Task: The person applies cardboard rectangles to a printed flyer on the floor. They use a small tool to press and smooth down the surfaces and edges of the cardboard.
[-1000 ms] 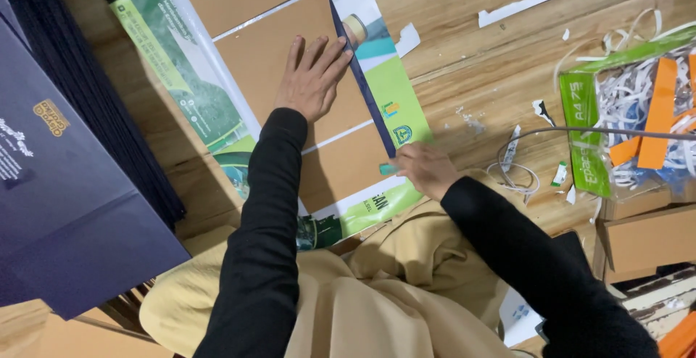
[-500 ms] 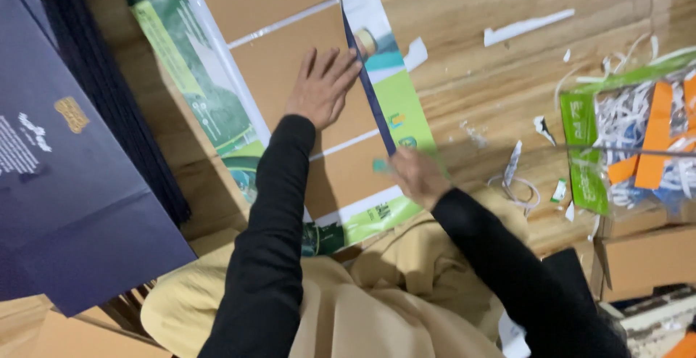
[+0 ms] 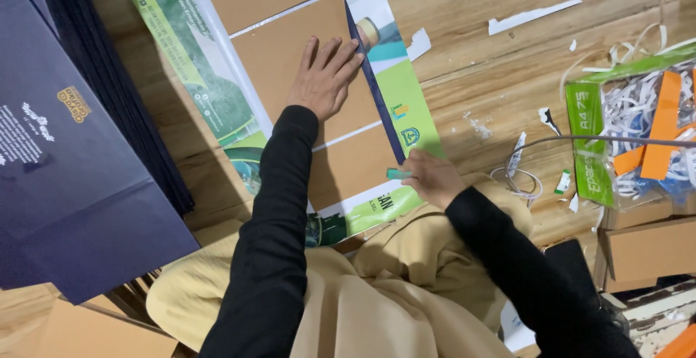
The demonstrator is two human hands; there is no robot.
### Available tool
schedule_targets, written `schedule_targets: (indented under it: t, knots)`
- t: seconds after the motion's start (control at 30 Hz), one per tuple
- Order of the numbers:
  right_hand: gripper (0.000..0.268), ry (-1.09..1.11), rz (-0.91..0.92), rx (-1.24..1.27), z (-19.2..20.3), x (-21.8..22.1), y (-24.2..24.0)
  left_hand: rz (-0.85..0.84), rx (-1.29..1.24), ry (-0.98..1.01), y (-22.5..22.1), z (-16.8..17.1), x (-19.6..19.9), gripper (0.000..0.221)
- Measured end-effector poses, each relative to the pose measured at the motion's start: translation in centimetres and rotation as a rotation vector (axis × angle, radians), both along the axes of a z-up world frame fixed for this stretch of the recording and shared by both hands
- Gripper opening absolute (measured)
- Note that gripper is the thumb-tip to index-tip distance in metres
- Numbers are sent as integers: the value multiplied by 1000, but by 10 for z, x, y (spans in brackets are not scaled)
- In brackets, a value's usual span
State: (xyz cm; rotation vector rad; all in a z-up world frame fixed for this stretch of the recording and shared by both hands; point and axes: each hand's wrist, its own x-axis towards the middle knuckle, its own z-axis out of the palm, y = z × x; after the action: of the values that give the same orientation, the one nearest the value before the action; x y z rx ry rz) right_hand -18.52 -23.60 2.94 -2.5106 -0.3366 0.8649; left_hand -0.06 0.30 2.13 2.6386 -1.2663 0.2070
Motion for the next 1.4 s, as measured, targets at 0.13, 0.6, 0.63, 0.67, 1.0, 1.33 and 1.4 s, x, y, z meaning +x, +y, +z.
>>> schedule_targets:
  t: [0.13, 0.6, 0.63, 0.67, 1.0, 1.33, 1.4]
  knots:
    - [17, -458, 47, 42, 5, 72, 12, 7, 5, 16, -2, -1, 2, 52]
    - [22, -646, -303, 160, -18, 130, 41, 6, 26, 47, 1, -5, -1, 58]
    - [22, -654, -306, 161, -21, 111, 43, 3, 27, 39, 1, -4, -2, 58]
    - [16, -648, -209, 24, -24, 92, 44, 1, 14, 47, 2, -4, -3, 57]
    - [21, -583, -201, 319, -10, 75, 27, 1, 24, 6, 1, -10, 0, 50]
    - [42, -1233, 911, -811, -65, 13, 2, -2, 45, 59, 0, -10, -4, 56]
    - [14, -645, -431, 392, 18, 114, 31, -2, 37, 47, -1, -10, 3, 63]
